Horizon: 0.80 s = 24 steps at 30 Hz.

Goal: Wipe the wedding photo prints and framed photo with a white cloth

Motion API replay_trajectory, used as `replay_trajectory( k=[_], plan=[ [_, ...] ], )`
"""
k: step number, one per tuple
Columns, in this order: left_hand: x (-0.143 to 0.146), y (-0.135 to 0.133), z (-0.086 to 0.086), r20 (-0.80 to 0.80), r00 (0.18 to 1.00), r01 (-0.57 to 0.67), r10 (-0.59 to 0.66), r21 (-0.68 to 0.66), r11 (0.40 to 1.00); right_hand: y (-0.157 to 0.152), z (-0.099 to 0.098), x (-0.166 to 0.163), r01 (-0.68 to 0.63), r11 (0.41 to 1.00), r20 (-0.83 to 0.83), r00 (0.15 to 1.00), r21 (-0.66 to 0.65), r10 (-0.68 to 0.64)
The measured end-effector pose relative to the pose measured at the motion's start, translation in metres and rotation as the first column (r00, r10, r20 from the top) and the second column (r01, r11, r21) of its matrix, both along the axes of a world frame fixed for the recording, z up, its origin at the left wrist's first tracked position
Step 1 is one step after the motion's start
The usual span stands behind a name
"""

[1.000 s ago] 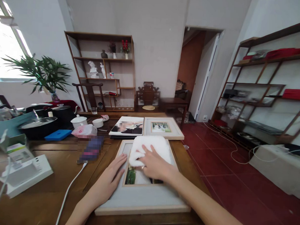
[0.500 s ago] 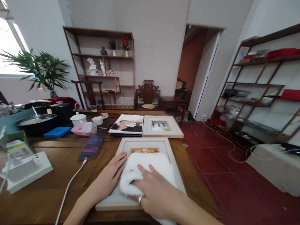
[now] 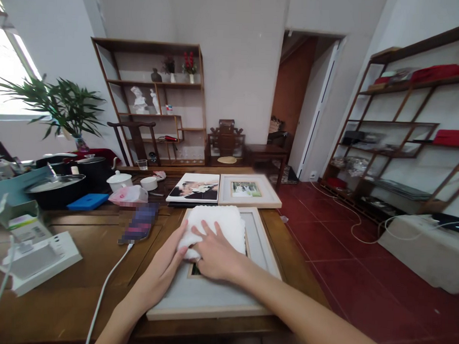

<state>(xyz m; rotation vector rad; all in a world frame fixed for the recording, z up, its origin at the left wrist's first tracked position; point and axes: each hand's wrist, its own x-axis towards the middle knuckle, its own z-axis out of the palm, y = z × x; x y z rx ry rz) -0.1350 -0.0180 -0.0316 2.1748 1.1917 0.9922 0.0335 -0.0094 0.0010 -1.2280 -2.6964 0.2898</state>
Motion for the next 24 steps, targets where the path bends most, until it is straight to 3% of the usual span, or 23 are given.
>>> replay_trajectory(
  k=[9, 15, 24],
  plan=[
    [-0.001, 0.003, -0.006, 0.053, 0.998, -0.03, 0.029, 0.023, 0.999, -0.062, 0.018, 0.003, -0.187, 0.977, -0.001, 0.982, -0.106, 0.188],
    [0.0, 0.009, -0.012, -0.079, 0.996, -0.046, 0.049, 0.038, 0.998, -0.077, 0.019, 0.026, -0.074, 0.988, 0.023, 0.997, -0.133, 0.078],
    [0.003, 0.008, -0.006, -0.23, 0.973, -0.023, 0.032, 0.042, 0.999, -0.106, 0.014, 0.095, 0.18, 0.977, 0.076, 0.982, -0.111, -0.172]
  ],
)
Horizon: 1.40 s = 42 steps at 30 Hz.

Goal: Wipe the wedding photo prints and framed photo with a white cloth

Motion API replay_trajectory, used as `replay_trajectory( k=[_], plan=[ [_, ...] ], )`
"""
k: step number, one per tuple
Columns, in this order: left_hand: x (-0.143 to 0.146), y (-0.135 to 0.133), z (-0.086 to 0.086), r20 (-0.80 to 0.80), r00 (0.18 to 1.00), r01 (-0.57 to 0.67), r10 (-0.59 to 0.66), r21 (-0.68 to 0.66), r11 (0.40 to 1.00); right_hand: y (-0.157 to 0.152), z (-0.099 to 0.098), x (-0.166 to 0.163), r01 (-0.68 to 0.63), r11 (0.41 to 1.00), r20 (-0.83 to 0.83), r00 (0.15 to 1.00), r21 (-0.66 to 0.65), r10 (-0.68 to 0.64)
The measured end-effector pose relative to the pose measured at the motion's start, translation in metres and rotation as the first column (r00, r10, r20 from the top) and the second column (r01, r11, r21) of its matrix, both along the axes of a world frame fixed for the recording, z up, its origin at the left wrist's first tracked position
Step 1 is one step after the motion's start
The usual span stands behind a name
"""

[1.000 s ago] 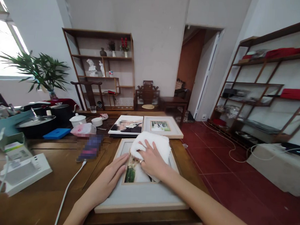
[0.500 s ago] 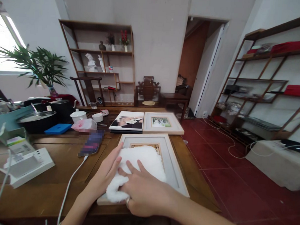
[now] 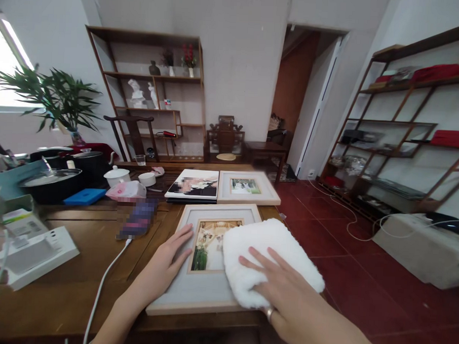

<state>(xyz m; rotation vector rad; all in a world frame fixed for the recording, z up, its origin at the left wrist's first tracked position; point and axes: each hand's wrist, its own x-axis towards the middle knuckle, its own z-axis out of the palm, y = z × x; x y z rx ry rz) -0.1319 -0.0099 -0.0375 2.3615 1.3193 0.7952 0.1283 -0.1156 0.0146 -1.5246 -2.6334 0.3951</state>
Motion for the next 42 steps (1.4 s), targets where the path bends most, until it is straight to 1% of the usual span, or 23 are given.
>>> replay_trajectory(
  k=[4, 7, 10, 12, 14, 16, 19, 21, 23, 25, 26, 27, 29, 32, 35, 38, 40, 42],
  plan=[
    [0.001, -0.001, 0.003, -0.054, 0.998, 0.014, -0.015, -0.025, 1.0, -0.001, -0.011, 0.015, 0.049, 0.998, -0.035, 0.998, 0.038, -0.047],
    [0.0, -0.002, 0.004, -0.065, 0.997, 0.029, -0.03, -0.017, 0.999, 0.014, -0.02, 0.022, 0.173, 0.981, -0.1, 0.981, 0.085, -0.165],
    [0.0, -0.002, 0.002, -0.055, 0.998, 0.034, -0.034, 0.004, 0.999, 0.04, -0.022, 0.03, 0.338, 0.927, -0.159, 0.936, 0.161, -0.314],
    [0.0, -0.001, 0.001, -0.047, 0.998, 0.032, -0.031, 0.01, 0.999, 0.059, -0.019, 0.031, 0.392, 0.885, -0.206, 0.915, 0.253, -0.347],
    [-0.001, -0.001, 0.0, -0.036, 0.999, 0.036, -0.035, 0.017, 0.999, 0.076, -0.012, 0.027, 0.391, 0.85, -0.242, 0.916, 0.353, -0.321],
    [-0.001, 0.0, -0.001, -0.026, 0.999, 0.039, -0.038, 0.02, 0.999, 0.092, -0.003, 0.016, 0.349, 0.813, -0.259, 0.932, 0.466, -0.252],
    [-0.001, 0.001, -0.001, -0.02, 0.999, 0.034, -0.034, 0.006, 0.999, 0.117, 0.01, -0.012, 0.194, 0.75, -0.217, 0.974, 0.632, -0.069],
    [-0.001, 0.001, 0.0, -0.016, 0.999, 0.034, -0.034, 0.001, 0.999, 0.135, 0.013, -0.034, 0.094, 0.731, -0.16, 0.987, 0.676, 0.022],
    [-0.001, 0.001, 0.001, -0.016, 0.999, 0.037, -0.037, 0.003, 0.999, 0.149, 0.011, -0.055, -0.032, 0.758, -0.068, 0.993, 0.652, 0.101],
    [0.0, 0.0, 0.002, -0.016, 0.999, 0.041, -0.041, 0.01, 0.999, 0.158, 0.003, -0.073, -0.214, 0.803, 0.061, 0.974, 0.556, 0.218],
    [0.0, 0.0, 0.003, -0.013, 0.999, 0.045, -0.045, 0.014, 0.999, 0.16, -0.002, -0.079, -0.298, 0.816, 0.117, 0.954, 0.494, 0.277],
    [0.001, -0.001, 0.004, -0.007, 0.999, 0.052, -0.052, 0.017, 0.998, 0.16, -0.007, -0.084, -0.359, 0.822, 0.156, 0.933, 0.441, 0.324],
    [0.001, -0.001, 0.005, 0.01, 0.998, 0.068, -0.068, 0.024, 0.997, 0.158, -0.016, -0.087, -0.406, 0.83, 0.187, 0.914, 0.382, 0.36],
    [0.002, -0.001, 0.005, 0.017, 0.997, 0.072, -0.072, 0.028, 0.997, 0.15, -0.02, -0.078, -0.382, 0.848, 0.183, 0.924, 0.367, 0.337],
    [0.001, 0.0, 0.002, -0.015, 0.998, 0.055, -0.054, 0.012, 0.998, 0.141, -0.017, -0.056, -0.33, 0.882, 0.173, 0.942, 0.336, 0.287],
    [0.0, 0.001, -0.001, -0.028, 0.999, 0.039, -0.039, 0.01, 0.999, 0.132, -0.017, -0.026, -0.245, 0.92, 0.155, 0.966, 0.305, 0.206],
    [-0.001, 0.002, -0.001, -0.018, 0.999, 0.035, -0.035, 0.024, 0.999, 0.126, -0.017, -0.005, -0.187, 0.936, 0.16, 0.976, 0.299, 0.144],
    [-0.001, 0.001, -0.001, -0.012, 0.999, 0.033, -0.033, 0.035, 0.999, 0.121, -0.014, 0.016, -0.099, 0.945, 0.175, 0.983, 0.312, 0.045]
  ],
)
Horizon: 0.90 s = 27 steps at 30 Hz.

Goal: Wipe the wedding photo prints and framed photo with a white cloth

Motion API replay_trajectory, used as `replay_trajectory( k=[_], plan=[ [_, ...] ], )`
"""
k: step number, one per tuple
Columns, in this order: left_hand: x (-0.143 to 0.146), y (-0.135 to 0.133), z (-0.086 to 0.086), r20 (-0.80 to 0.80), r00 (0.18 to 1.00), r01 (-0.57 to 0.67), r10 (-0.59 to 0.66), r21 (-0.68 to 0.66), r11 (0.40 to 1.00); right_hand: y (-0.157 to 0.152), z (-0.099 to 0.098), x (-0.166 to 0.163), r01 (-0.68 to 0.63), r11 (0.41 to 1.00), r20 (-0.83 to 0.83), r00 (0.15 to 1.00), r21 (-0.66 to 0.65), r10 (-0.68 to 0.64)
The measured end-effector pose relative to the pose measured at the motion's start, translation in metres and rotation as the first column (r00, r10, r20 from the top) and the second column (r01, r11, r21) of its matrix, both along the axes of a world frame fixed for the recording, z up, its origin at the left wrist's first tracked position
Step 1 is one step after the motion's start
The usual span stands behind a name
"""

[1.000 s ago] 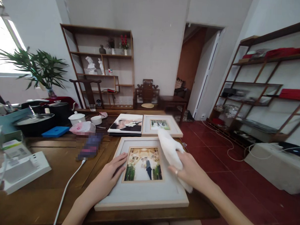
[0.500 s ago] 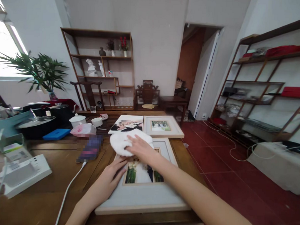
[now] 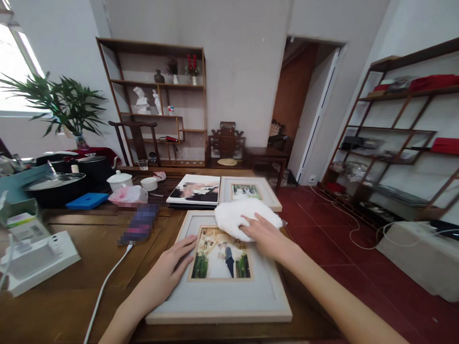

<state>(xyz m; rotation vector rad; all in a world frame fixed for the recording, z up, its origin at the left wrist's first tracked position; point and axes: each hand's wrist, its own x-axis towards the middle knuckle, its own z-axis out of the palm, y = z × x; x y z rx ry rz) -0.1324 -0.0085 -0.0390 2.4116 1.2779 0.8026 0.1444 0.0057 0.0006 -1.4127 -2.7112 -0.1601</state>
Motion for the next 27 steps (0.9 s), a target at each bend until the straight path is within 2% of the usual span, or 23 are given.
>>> replay_trajectory(
  k=[4, 7, 9, 13, 17, 22, 27],
  plan=[
    [0.0, 0.0, 0.0, 0.008, 1.0, -0.01, 0.01, -0.001, 1.0, -0.004, 0.015, 0.028, 0.244, 0.965, -0.012, 0.97, 0.093, -0.244],
    [0.0, 0.0, -0.001, 0.029, 0.999, -0.019, 0.019, -0.003, 1.0, -0.004, 0.021, 0.03, 0.307, 0.94, -0.043, 0.952, 0.147, -0.304],
    [0.0, 0.001, -0.001, 0.04, 0.999, -0.018, 0.018, 0.001, 1.0, -0.003, 0.017, 0.021, 0.274, 0.951, -0.052, 0.962, 0.144, -0.269],
    [-0.001, 0.002, -0.002, 0.037, 0.999, -0.005, 0.004, 0.014, 1.0, 0.003, -0.002, -0.011, 0.119, 0.993, -0.098, 0.988, 0.015, -0.117],
    [-0.001, 0.002, -0.002, 0.055, 0.998, -0.013, 0.011, 0.037, 0.999, 0.004, -0.011, -0.033, 0.158, 0.987, -0.123, 0.98, 0.003, -0.156],
    [0.0, 0.002, -0.003, 0.04, 0.999, -0.019, 0.017, 0.052, 0.998, -0.032, 0.0, -0.036, 0.101, 0.994, -0.109, 0.988, -0.045, -0.106],
    [0.0, 0.002, -0.003, 0.026, 0.999, -0.025, 0.024, 0.011, 1.0, -0.091, 0.024, -0.045, 0.053, 0.961, -0.143, 0.985, -0.27, -0.094]
  ],
)
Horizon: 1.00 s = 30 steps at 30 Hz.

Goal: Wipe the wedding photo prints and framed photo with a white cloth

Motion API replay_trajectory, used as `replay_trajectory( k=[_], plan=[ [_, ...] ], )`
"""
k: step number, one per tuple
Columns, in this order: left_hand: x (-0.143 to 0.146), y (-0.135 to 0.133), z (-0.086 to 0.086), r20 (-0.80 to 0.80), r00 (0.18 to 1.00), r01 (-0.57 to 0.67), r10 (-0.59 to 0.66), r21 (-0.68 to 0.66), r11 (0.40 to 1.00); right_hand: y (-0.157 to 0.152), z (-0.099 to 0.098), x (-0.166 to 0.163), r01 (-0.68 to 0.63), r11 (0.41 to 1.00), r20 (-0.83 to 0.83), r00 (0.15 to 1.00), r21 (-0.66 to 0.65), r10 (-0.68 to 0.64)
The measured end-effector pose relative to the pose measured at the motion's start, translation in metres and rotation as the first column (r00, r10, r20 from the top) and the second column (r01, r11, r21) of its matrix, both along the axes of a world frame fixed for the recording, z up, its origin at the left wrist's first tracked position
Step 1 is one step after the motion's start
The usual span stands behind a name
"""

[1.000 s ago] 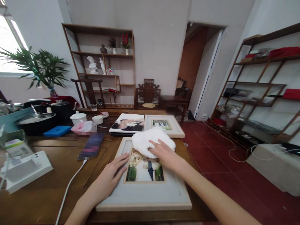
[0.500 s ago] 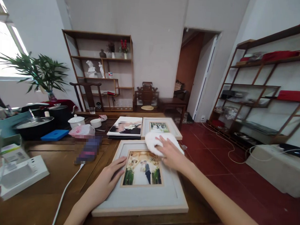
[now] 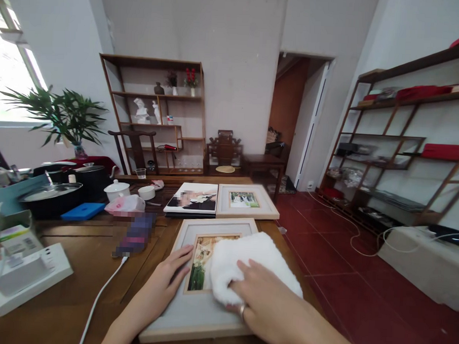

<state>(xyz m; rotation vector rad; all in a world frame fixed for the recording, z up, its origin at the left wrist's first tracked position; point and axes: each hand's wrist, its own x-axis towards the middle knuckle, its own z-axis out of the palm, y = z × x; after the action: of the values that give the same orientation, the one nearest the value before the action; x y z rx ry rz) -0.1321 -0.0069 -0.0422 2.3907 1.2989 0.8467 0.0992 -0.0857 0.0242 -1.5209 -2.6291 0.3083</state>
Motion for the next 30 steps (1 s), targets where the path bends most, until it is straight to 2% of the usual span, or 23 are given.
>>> replay_trajectory(
  k=[3, 6, 12, 15, 18, 21, 25, 27, 30],
  plan=[
    [-0.001, 0.0, -0.001, 0.022, 1.0, 0.01, -0.01, -0.006, 1.0, -0.017, 0.005, -0.009, 0.031, 0.994, -0.004, 0.999, -0.106, -0.032],
    [-0.003, 0.0, 0.0, 0.038, 0.999, 0.027, -0.027, -0.003, 1.0, -0.01, -0.005, -0.01, 0.086, 0.995, -0.046, 0.995, -0.055, -0.089],
    [-0.005, -0.002, 0.002, 0.03, 0.999, 0.041, -0.041, 0.001, 0.999, 0.058, -0.03, 0.003, 0.179, 0.965, -0.058, 0.984, 0.191, -0.171],
    [-0.005, -0.002, 0.001, 0.006, 1.0, 0.024, -0.024, 0.005, 1.0, 0.094, -0.034, 0.005, 0.173, 0.951, 0.021, 0.983, 0.258, -0.185],
    [-0.003, -0.001, 0.001, -0.017, 1.0, 0.01, -0.009, 0.007, 1.0, 0.108, -0.034, 0.005, 0.136, 0.952, 0.058, 0.986, 0.273, -0.158],
    [-0.002, 0.001, 0.0, -0.017, 1.0, 0.004, -0.003, 0.018, 1.0, 0.095, -0.032, 0.007, 0.061, 0.963, 0.079, 0.993, 0.261, -0.084],
    [-0.001, 0.003, -0.003, -0.01, 1.0, 0.005, -0.005, 0.045, 0.999, 0.05, -0.021, 0.009, -0.035, 0.977, 0.081, 0.997, 0.212, 0.018],
    [-0.001, 0.004, -0.005, -0.024, 1.0, 0.006, -0.005, 0.037, 0.999, 0.023, -0.011, 0.006, -0.026, 0.987, 0.064, 0.998, 0.161, 0.016],
    [-0.001, 0.004, -0.005, -0.04, 0.999, 0.006, -0.005, 0.015, 1.0, -0.012, 0.003, -0.002, 0.036, 0.999, 0.065, 0.997, 0.015, -0.037]
  ],
)
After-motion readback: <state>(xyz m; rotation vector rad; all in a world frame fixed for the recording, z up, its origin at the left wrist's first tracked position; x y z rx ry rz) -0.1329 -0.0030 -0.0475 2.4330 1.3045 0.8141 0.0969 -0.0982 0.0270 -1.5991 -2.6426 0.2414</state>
